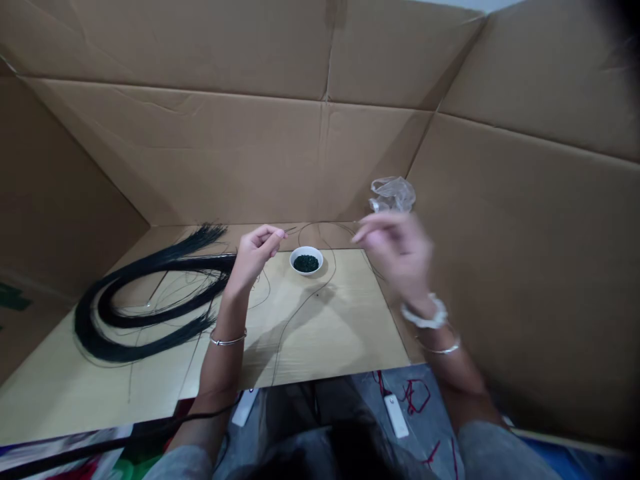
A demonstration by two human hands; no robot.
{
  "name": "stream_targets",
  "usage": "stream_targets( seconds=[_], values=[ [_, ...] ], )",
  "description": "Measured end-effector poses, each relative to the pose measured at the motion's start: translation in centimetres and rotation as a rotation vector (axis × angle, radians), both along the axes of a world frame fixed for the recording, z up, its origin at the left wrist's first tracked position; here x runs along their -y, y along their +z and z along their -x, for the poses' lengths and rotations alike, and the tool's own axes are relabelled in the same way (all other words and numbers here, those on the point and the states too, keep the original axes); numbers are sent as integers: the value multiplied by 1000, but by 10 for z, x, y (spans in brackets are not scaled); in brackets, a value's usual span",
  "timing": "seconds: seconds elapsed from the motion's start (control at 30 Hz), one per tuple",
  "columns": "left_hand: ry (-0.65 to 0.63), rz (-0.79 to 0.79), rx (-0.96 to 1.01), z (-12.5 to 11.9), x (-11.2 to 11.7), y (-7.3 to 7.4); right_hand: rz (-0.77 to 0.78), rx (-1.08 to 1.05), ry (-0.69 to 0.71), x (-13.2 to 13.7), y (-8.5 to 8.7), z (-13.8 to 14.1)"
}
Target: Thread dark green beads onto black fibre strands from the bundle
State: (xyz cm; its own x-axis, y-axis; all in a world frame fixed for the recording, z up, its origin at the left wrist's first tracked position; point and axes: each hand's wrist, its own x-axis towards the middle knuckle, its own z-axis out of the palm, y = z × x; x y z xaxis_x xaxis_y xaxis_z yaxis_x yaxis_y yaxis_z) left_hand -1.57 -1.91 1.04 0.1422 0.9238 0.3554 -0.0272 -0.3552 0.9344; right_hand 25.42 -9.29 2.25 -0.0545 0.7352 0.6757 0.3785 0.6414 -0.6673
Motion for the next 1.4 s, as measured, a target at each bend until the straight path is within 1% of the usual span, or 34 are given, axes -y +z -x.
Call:
stream_targets(
  seconds=[0.07,0.1,0.13,0.17,0.2,0.23,0.27,0.3,0.37,0.43,0.5,0.57,0.6,0.63,0.7,0.83,0.87,0.9,0.97,1.03,1.2,1.4],
  values=[
    [-8,2,1,0,-1,0,248,173,45,-13,-52,13],
    [-8,3,-2,-1,-1,-1,418,284,53,-18,-81,19],
    [-7,4,-6,-1,-1,-1,495,319,29,-22,-108,25],
    [-8,6,-11,-2,-2,-1,532,331,16,-25,-133,30],
    [-9,8,-15,-2,-2,-1,556,330,2,-27,-155,34],
    [-9,10,-20,-3,-2,-1,570,321,-11,-28,-171,37],
    [-10,12,-23,-3,-2,-1,581,306,-21,-28,-183,39],
    [-11,15,-26,-3,-1,-1,591,285,-27,-28,-191,40],
    [-13,21,-31,-4,-1,-1,613,225,-25,-28,-198,41],
    [-17,32,-37,-4,0,-1,639,138,-8,-32,-198,42],
    [-17,41,-46,-4,0,-2,668,19,16,-39,-194,44],
    [-8,44,-57,-5,-1,-3,698,-128,61,-50,-186,49],
    [-2,44,-64,-6,-1,-3,710,-208,92,-56,-179,52],
    [3,42,-71,-7,-1,-3,718,-285,134,-62,-169,56],
    [6,32,-82,-9,-1,-3,709,-428,213,-73,-144,65],
    [23,-1,-65,-9,2,-2,651,-650,360,-85,-84,80],
    [34,-9,-58,-9,3,-2,650,-766,423,-85,-71,83],
    [44,-17,-49,-8,4,-1,647,-853,479,-84,-60,86],
    [62,-28,-37,-6,7,-1,630,-974,550,-82,-45,90],
    [74,-36,-31,-6,10,1,610,-1020,577,-80,-38,92],
    [90,-75,-29,-10,18,6,580,-996,628,-74,-35,95],
    [94,-96,-27,-15,29,13,569,-960,618,-69,-31,93]
  ],
)
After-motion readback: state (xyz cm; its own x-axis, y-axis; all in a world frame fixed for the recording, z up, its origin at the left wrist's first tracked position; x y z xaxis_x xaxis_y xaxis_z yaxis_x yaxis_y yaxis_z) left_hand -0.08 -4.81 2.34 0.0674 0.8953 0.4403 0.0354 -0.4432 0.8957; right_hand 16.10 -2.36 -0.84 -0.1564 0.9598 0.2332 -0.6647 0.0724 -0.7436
